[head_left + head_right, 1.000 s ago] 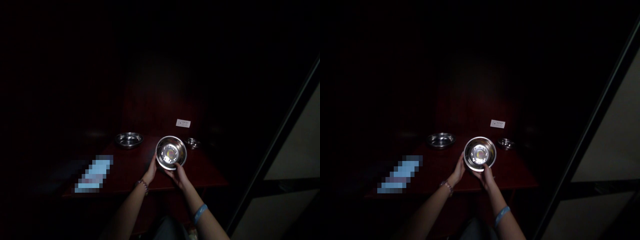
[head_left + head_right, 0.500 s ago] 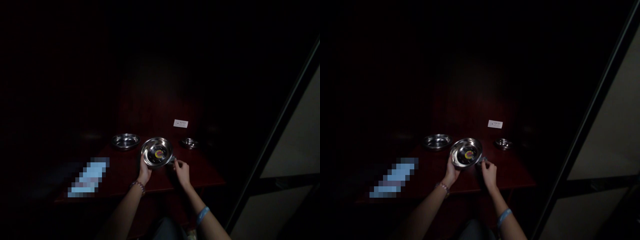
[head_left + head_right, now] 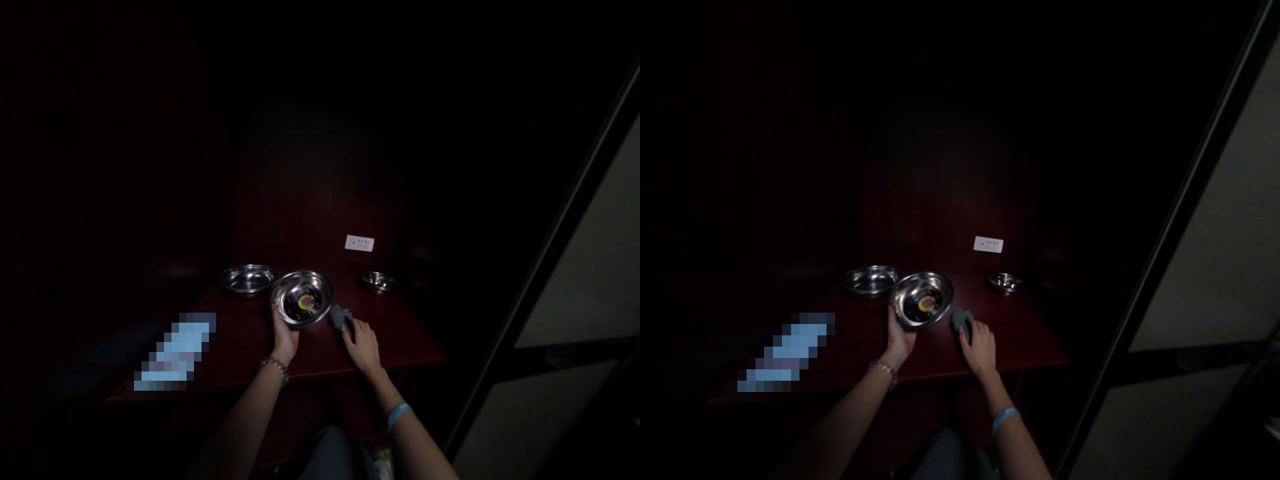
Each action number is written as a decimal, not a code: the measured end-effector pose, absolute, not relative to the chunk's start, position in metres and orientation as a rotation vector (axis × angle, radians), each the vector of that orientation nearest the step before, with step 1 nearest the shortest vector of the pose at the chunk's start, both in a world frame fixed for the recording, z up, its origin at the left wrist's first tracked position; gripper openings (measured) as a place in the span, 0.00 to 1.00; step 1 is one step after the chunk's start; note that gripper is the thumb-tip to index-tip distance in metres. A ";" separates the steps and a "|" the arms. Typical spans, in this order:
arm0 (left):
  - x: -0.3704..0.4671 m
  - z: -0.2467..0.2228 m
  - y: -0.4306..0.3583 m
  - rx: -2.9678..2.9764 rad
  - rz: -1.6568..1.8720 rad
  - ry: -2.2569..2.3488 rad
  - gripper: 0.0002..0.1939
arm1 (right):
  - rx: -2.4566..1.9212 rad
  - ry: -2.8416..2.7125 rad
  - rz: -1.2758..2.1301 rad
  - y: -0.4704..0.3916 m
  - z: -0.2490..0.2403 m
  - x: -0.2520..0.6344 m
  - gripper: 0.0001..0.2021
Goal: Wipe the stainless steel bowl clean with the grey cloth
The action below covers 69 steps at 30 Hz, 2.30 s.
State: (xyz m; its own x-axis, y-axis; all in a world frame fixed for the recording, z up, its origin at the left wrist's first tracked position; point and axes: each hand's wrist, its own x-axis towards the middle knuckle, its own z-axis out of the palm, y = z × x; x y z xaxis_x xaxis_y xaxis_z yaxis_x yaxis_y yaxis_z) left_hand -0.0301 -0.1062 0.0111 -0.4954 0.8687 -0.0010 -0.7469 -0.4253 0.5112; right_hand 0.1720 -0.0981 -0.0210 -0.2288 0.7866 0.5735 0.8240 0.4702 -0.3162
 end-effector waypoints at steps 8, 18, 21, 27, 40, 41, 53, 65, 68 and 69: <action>-0.029 0.010 -0.107 0.308 2.040 0.556 0.26 | -1.333 -2.067 -0.434 -0.102 -0.014 0.174 0.27; -0.029 0.012 -0.106 0.263 2.041 0.517 0.26 | -0.922 -2.663 -0.258 -0.126 0.024 0.223 0.19; -0.029 0.012 -0.106 0.246 2.034 0.510 0.27 | -0.900 -2.641 -0.199 -0.134 0.029 0.227 0.18; -0.029 0.009 -0.105 0.270 2.061 0.477 0.27 | -0.995 -2.305 0.042 -0.115 0.027 0.220 0.19; -0.028 0.007 -0.105 0.330 2.064 0.467 0.27 | -1.244 -2.259 0.169 -0.105 0.006 0.185 0.27; -0.028 0.008 -0.106 0.327 2.061 0.466 0.27 | -1.231 -2.207 0.237 -0.103 0.004 0.187 0.26; -0.029 0.010 -0.105 0.233 2.024 0.500 0.27 | -1.103 -1.875 0.558 -0.077 -0.008 0.216 0.13; -0.029 0.008 -0.103 0.223 2.010 0.500 0.29 | -1.572 -1.659 -0.104 -0.088 -0.007 0.244 0.19; -0.029 0.008 -0.103 0.246 2.018 0.498 0.28 | -1.264 -1.895 -0.238 -0.101 0.010 0.231 0.27; -0.029 0.008 -0.102 0.253 2.023 0.501 0.28 | -1.121 -2.015 -0.246 -0.104 0.016 0.225 0.28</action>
